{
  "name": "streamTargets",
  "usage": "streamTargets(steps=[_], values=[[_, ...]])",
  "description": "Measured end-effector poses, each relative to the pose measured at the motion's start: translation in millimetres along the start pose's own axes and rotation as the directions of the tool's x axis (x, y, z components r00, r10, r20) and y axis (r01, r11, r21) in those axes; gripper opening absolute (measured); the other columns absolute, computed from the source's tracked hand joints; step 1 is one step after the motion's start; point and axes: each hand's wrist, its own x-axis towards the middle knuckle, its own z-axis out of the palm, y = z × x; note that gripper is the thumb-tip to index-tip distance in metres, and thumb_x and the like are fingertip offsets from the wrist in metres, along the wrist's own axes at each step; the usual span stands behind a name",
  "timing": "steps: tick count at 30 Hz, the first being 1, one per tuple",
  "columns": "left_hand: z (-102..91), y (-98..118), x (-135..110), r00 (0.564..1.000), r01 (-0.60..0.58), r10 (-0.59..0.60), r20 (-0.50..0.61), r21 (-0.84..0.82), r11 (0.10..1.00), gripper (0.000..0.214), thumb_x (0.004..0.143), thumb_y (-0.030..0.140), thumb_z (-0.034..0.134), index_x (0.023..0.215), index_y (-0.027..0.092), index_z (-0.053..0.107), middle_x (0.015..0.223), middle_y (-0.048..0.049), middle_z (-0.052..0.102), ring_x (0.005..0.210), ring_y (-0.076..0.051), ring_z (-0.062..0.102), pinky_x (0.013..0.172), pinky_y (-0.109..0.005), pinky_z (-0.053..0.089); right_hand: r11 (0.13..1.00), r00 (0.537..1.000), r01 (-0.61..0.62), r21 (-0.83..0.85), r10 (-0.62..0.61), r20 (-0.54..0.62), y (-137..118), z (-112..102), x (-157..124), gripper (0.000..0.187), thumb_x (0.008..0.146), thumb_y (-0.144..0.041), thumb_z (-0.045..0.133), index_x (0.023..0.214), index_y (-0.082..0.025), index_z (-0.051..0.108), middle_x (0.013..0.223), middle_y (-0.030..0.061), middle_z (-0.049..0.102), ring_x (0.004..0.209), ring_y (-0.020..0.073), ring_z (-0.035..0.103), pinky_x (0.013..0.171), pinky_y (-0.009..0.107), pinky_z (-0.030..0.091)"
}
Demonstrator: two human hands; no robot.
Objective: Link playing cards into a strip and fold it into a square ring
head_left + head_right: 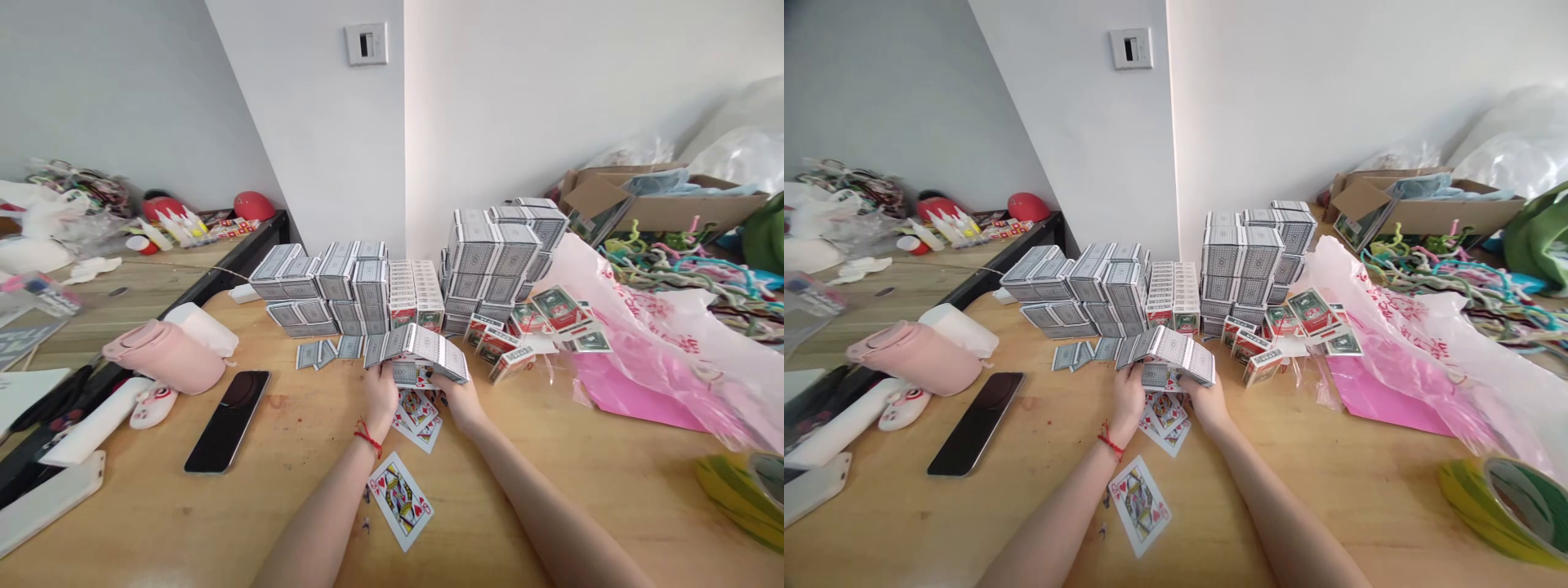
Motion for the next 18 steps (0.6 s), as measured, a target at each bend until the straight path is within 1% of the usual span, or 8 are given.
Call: streamTargets(steps=[2, 5, 8, 11, 15, 18], values=[[0.0, 1.4, -1.0, 1.0, -0.01, 0.01, 0.024, 0.007, 1.0, 0.026, 0.077, 0.031, 0.044, 0.08, 0.014, 0.063, 0.091, -0.0096, 0.066, 0.086, -0.021, 0.059, 0.077, -0.033, 0.043, 1.0, 1.0, -0.006, -0.007, 0.006, 0.003, 0.4, -0.8, 0.2, 0.014, 0.055, -0.016, 0.057, 0.067, -0.019, 0.052, 0.05, -0.0057, 0.051, 0.042, 0.0111, 0.042, 0.04, 0.023, 0.033], [0.9, 2.8, -2.2, 0.998, -0.026, 0.027, 0.05, -0.028, 0.999, 0.025, 0.078, 0.03, 0.044, 0.081, 0.015, 0.063, 0.093, -0.0088, 0.066, 0.09, -0.021, 0.058, 0.08, -0.032, 0.043, 0.999, 0.999, -0.041, 0.008, 0.041, -0.002, 3.9, -1.7, 1.5, 0.014, 0.055, -0.017, 0.058, 0.067, -0.019, 0.052, 0.051, -0.0046, 0.053, 0.043, 0.0119, 0.044, 0.041, 0.023, 0.033], [3.1, 1.4, -3.6, 0.999, -0.021, 0.022, 0.037, -0.047, 0.999, 0.024, 0.078, 0.028, 0.043, 0.083, 0.015, 0.063, 0.094, -0.0095, 0.065, 0.098, -0.021, 0.056, 0.084, -0.033, 0.041, 0.995, 0.997, -0.074, 0.061, 0.074, 0.013, 7.5, -1.3, 3.0, 0.014, 0.055, -0.017, 0.059, 0.068, -0.019, 0.053, 0.053, -0.0033, 0.055, 0.044, 0.0131, 0.046, 0.042, 0.025, 0.034], [5.9, -1.6, -5.2, 1.0, -0.01, 0.011, 0.022, -0.044, 0.999, 0.023, 0.078, 0.026, 0.041, 0.082, 0.016, 0.062, 0.095, -0.0097, 0.065, 0.101, -0.021, 0.055, 0.085, -0.033, 0.041, 0.993, 0.998, -0.068, 0.095, 0.066, 0.024, 8.8, -0.3, 3.4, 0.013, 0.055, -0.017, 0.059, 0.065, -0.02, 0.052, 0.052, -0.0033, 0.054, 0.043, 0.013, 0.044, 0.041, 0.025, 0.033], [8.0, -1.6, -6.9, 0.999, -0.025, 0.027, 0.034, -0.04, 0.999, 0.022, 0.078, 0.025, 0.04, 0.083, 0.017, 0.061, 0.096, -0.0084, 0.065, 0.096, -0.02, 0.056, 0.083, -0.032, 0.042, 0.995, 0.999, -0.047, 0.093, 0.044, 0.028, 9.2, 0.4, 2.5, 0.013, 0.056, -0.017, 0.058, 0.066, -0.021, 0.052, 0.051, -0.0039, 0.053, 0.043, 0.0126, 0.043, 0.04, 0.025, 0.032], [8.3, 1.9, -8.3, 0.997, -0.033, 0.033, 0.073, -0.001, 0.999, 0.021, 0.078, 0.024, 0.04, 0.078, 0.018, 0.06, 0.09, -0.007, 0.066, 0.086, -0.019, 0.058, 0.079, -0.031, 0.043, 0.997, 0.998, -0.051, 0.065, 0.048, 0.045, 10.7, 1.0, 2.0, 0.01, 0.056, -0.018, 0.059, 0.062, -0.021, 0.051, 0.048, -0.0041, 0.051, 0.042, 0.0125, 0.042, 0.04, 0.025, 0.032]])
